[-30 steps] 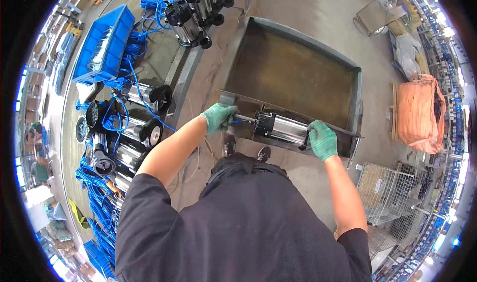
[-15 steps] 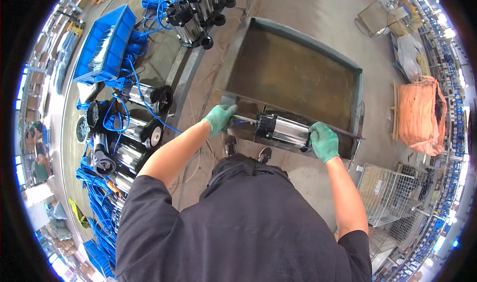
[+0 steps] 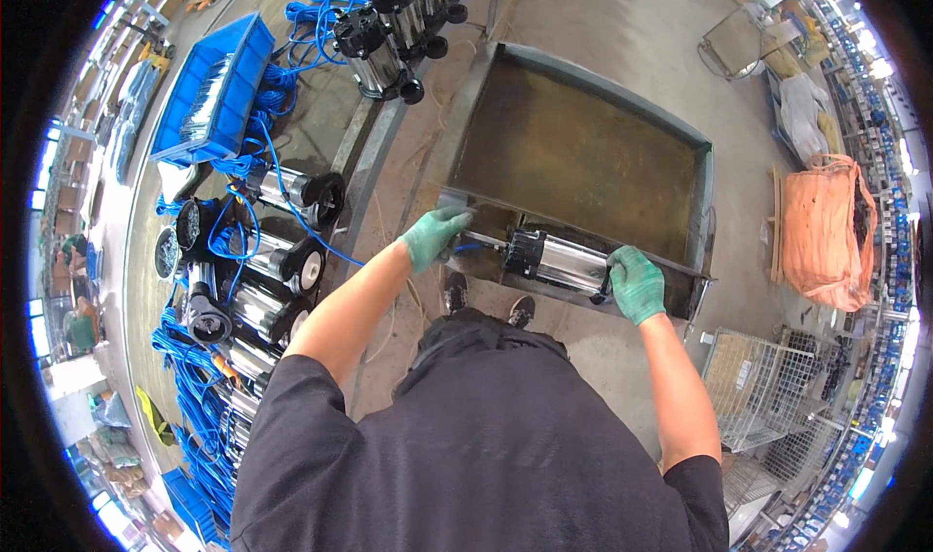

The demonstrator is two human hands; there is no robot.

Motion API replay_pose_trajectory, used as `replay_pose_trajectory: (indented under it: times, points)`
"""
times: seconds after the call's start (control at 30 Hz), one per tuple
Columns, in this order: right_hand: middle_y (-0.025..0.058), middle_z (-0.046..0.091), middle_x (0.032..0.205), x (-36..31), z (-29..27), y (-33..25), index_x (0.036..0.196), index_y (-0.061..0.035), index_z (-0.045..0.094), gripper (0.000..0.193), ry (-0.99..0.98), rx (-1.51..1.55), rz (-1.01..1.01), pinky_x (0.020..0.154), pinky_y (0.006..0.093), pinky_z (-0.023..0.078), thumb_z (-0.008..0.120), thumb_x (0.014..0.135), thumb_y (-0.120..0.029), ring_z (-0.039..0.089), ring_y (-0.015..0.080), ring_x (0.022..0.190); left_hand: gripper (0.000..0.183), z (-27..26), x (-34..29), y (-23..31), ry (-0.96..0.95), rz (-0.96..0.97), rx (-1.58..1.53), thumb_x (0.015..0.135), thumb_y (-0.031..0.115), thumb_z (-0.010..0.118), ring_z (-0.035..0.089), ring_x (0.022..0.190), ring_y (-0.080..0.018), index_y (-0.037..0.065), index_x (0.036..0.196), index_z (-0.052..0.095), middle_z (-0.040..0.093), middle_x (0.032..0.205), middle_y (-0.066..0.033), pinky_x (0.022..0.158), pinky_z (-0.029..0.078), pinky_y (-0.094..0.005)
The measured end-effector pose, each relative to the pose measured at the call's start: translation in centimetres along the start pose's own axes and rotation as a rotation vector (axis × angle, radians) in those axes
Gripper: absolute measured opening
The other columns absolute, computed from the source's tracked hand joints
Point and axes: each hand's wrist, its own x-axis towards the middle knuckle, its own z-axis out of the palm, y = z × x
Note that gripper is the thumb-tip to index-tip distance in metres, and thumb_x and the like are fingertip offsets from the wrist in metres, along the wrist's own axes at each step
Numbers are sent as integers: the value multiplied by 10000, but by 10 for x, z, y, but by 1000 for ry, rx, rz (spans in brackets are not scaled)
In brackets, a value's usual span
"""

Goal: The person using their gloved hands holds a cylindrical metal pump component, moves it towards a rectangular metal tank filled with water, and completely submerges the component into the water. They then lift the component out of the tank and place it onto a work surface.

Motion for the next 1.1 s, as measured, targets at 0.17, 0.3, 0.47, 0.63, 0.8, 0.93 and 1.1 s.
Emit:
replay_pose_trajectory:
  times: [0.17, 0.3, 0.47, 0.63, 0.8, 0.93, 1.1]
  points:
    - [116, 702, 1008, 1, 2, -1, 983, -147, 672, 104, 16, 22, -22, 802, 477, 556, 612, 902, -174, 694, 377, 914, 511, -12, -10, -25, -73, 287, 147, 1014, 381, 694, 541, 747, -91, 43, 1385, 599, 612, 890, 14, 663, 466, -259]
    - [120, 703, 1011, 1, 0, -1, 982, -144, 674, 107, 20, 21, -35, 796, 482, 556, 608, 901, -167, 694, 378, 910, 433, -7, 10, -21, 119, 218, 418, 1022, 385, 665, 600, 838, -120, -5, 1204, 716, 722, 964, -49, 750, 512, -317]
    - [125, 701, 1009, 1, -1, -2, 978, -143, 668, 103, 31, 41, -46, 789, 484, 555, 605, 901, -169, 692, 380, 908, 529, -8, 42, -30, 192, 60, 476, 1042, 437, 631, 619, 827, -125, -70, 1167, 720, 736, 934, -72, 775, 529, -333]
    - [125, 700, 1005, -1, 1, -1, 978, -146, 663, 99, 37, 34, -23, 779, 491, 552, 606, 905, -181, 690, 382, 897, 427, 13, 15, -3, 204, -22, 468, 1060, 390, 594, 629, 773, -150, -14, 1147, 703, 698, 845, -97, 709, 527, -334]
    - [127, 701, 995, 0, 2, -1, 978, -152, 664, 97, 45, 35, -37, 777, 494, 551, 609, 906, -187, 690, 381, 893, 337, -5, 19, -26, 215, 119, -173, 1078, 323, 564, 499, 605, -130, 58, 1287, 557, 598, 817, -27, 529, 426, -301]
    - [121, 702, 994, -1, 1, -3, 979, -154, 663, 98, 32, 25, -18, 773, 494, 552, 608, 908, -192, 692, 379, 892, 270, -49, 14, -19, 179, 78, -20, 1056, 337, 623, 473, 581, -105, 122, 1202, 553, 508, 757, 19, 481, 359, -291]
    - [111, 702, 1004, -2, 0, -3, 985, -152, 658, 100, 24, 6, -17, 770, 488, 557, 604, 914, -198, 693, 376, 896, 274, -49, 18, -20, 435, 187, -282, 1031, 233, 646, 527, 594, -122, 92, 1260, 594, 592, 777, -17, 529, 454, -305]
